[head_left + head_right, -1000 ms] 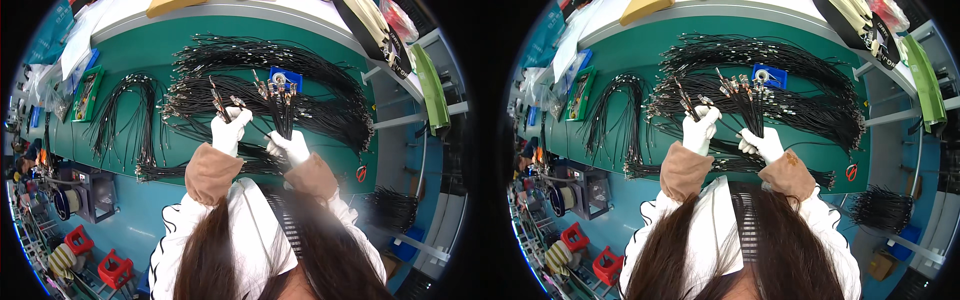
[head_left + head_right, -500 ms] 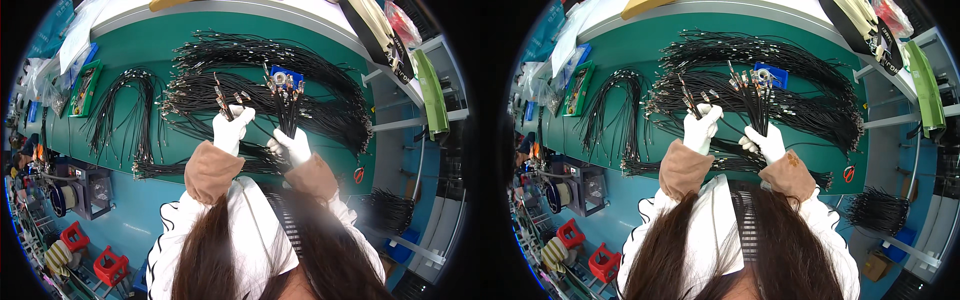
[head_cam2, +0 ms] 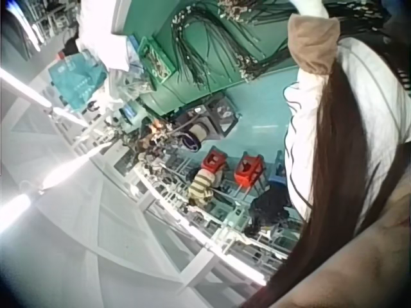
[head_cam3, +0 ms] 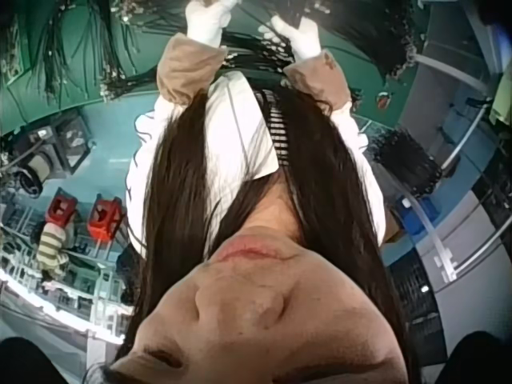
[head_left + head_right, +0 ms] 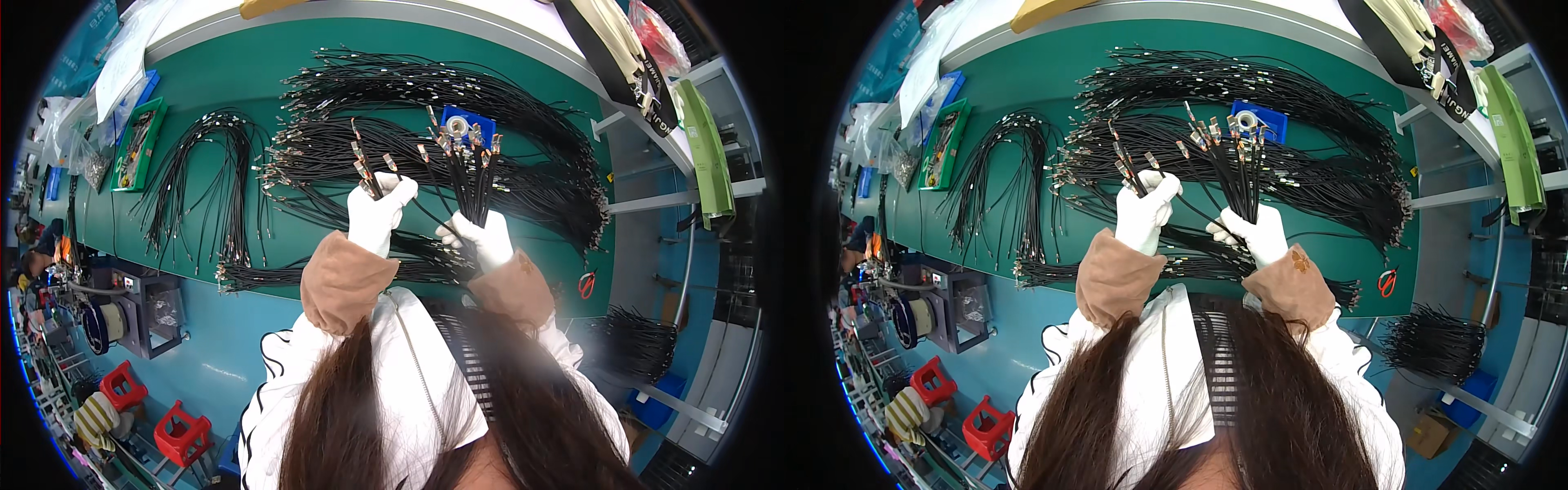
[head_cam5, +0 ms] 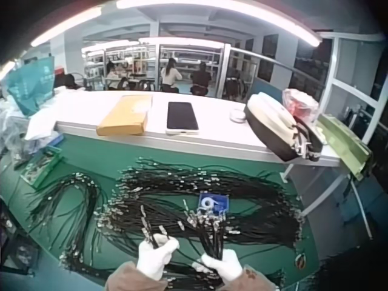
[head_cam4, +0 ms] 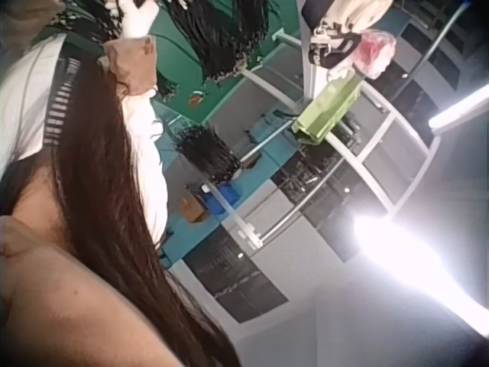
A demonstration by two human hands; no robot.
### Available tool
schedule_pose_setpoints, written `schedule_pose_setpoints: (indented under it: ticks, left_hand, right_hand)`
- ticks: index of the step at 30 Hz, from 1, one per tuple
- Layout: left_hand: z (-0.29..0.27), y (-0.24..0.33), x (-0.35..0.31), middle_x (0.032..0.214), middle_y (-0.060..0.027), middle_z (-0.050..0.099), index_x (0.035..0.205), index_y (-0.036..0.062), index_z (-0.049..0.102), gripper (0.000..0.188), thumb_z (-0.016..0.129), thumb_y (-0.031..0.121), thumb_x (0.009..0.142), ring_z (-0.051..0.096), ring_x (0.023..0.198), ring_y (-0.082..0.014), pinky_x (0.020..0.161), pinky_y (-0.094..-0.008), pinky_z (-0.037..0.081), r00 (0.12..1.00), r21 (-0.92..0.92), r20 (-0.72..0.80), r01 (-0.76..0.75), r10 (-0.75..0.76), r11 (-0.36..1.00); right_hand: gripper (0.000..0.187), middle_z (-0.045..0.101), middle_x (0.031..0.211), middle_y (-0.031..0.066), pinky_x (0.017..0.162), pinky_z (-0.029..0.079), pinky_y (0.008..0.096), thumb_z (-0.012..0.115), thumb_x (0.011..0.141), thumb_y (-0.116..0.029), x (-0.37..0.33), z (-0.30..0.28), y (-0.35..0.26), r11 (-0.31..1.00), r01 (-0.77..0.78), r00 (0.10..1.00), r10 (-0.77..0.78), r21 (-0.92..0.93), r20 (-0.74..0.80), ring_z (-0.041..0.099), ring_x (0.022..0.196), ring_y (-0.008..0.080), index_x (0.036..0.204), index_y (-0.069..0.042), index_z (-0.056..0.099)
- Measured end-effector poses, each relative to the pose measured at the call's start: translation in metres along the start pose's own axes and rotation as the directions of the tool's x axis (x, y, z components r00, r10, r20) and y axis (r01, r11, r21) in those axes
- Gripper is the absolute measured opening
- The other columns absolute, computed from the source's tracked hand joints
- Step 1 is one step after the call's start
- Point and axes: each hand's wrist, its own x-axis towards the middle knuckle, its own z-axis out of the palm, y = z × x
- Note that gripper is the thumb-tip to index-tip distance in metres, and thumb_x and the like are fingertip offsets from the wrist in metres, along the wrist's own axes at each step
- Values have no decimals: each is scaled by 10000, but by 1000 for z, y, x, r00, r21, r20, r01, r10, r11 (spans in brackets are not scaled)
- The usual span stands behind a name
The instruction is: The person sorts and organizes bundles of cables with connectors by hand, then separates and aligns individual cables along the table.
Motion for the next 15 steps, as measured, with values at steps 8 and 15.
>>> schedule_pose_setpoints:
  ticks: [8, 15]
  left_hand:
    - [2, 1, -1, 675, -51, 598, 770, 11, 586, 97, 663, 62, 798, 362, 366, -26, 350, -197, 251, 1000, 22, -10, 3, -3, 1000]
    - [-1, -1, 0, 682, -56, 601, 777, 7, 590, 100, 663, 70, 802, 364, 370, -26, 354, -198, 254, 1000, 24, -18, 5, -5, 1000]
  right_hand:
    - [234, 669, 800, 161, 546, 478, 218, 614, 865, -189, -3, 3, -4, 996, -72, 997, 72, 48, -7, 627, 639, 137, 857, 45, 617]
    - [239, 669, 795, 166, 543, 479, 223, 622, 862, -198, -1, 0, -2, 996, -75, 997, 75, 43, 14, 631, 639, 144, 855, 41, 613]
